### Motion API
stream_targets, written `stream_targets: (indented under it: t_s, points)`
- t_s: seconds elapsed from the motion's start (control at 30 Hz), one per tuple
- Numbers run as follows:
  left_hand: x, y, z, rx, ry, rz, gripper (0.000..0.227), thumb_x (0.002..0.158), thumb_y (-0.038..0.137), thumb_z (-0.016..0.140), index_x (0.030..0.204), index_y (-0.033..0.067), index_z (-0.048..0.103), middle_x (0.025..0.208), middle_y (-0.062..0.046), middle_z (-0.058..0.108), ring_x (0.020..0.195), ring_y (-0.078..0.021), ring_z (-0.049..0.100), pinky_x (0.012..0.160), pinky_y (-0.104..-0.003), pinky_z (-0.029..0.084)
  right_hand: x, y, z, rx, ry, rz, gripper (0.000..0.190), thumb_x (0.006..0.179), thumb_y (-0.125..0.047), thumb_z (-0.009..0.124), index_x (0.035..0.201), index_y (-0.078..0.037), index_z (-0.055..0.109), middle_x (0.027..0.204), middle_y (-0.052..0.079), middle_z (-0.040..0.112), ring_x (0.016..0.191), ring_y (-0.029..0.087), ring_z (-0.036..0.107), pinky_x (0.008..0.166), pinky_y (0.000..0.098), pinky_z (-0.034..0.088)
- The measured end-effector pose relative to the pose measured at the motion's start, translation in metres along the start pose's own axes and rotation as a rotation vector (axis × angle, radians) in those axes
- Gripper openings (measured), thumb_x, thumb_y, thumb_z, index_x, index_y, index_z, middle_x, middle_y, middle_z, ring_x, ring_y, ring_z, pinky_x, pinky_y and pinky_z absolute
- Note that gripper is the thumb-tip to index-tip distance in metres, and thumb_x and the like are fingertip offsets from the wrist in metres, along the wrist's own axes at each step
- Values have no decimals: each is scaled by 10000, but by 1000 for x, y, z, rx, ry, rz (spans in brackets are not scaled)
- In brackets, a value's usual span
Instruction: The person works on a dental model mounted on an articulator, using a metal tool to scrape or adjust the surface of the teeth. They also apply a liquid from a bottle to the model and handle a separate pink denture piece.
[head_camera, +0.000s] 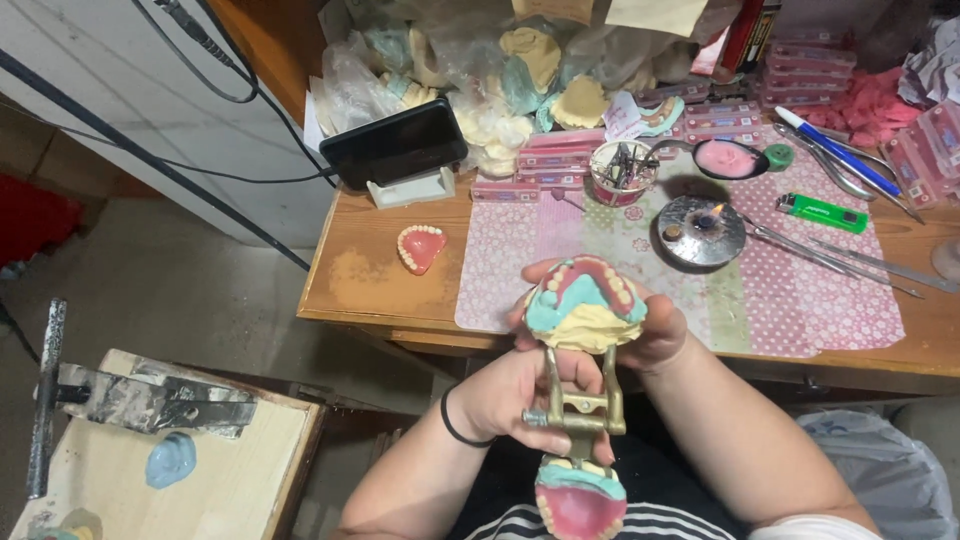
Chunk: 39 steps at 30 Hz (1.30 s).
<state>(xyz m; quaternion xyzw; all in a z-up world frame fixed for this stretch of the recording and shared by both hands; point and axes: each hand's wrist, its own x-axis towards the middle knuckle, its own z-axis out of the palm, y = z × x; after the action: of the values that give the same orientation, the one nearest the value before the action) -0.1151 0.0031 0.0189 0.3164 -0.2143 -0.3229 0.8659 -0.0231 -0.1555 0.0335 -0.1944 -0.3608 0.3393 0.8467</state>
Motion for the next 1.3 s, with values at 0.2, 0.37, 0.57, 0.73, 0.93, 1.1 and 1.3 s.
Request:
stream_targets:
  t_s: [0.2,0.37,0.57,0.73,0.93,1.1,1.3]
  points:
    - [-14,-2,-22,-151,58,67,465,882,-5,655,1308,-149,538,930,-511,632,792,-540,710,667,-522,629,-9,-9,-15,-136,203,-226,1294,707,-670,899,1524,139,306,1322,360,613,1191,440,673,1009,576,559]
    - [-23,27,-29,-388,142,138,841,860,563,618,1435,-41,509,1183,-484,628,911,-596,698,708,-574,657,-15,-19,-26,-197,384,-408,1314,635,-492,977,1559,109,262,1370,327,606,1237,450,643,999,630,555]
    - [-30,18,-74,-115,133,448,1363,550,646,888,1636,154,227,1309,-431,604,1126,-477,694,912,-493,644,-19,-20,-24,-236,503,-418,1285,477,-236,1021,1518,51,323,1391,327,583,1217,486,643,1023,596,561]
    - [-19,46,-59,432,608,566,872,735,-185,747,1501,-11,368,802,-322,734,755,-353,767,687,-403,691,-33,-18,-44,-453,512,-338,1380,374,-28,962,1561,88,267,1367,310,594,1222,400,648,1111,514,518]
    - [2,96,-41,1301,925,203,592,733,237,882,1278,241,650,975,-125,800,992,-333,778,916,-451,603,-21,-12,-26,-1119,514,-293,1215,344,-270,1081,1378,15,511,1357,142,495,1227,217,574,1174,406,439]
    - [13,111,-23,1975,567,93,570,777,165,772,1302,261,573,846,-86,772,889,-334,770,800,-464,583,-17,-3,-11,-1515,488,-273,1150,439,-428,1078,1359,9,545,1258,163,464,1204,291,543,1147,438,424]
    - [21,107,-11,2065,507,200,445,845,122,711,1267,180,580,772,-111,755,818,-340,771,755,-446,586,-18,-4,-13,-1514,484,-270,1134,454,-396,1084,1358,-13,517,1280,178,451,1210,302,554,1122,465,428]
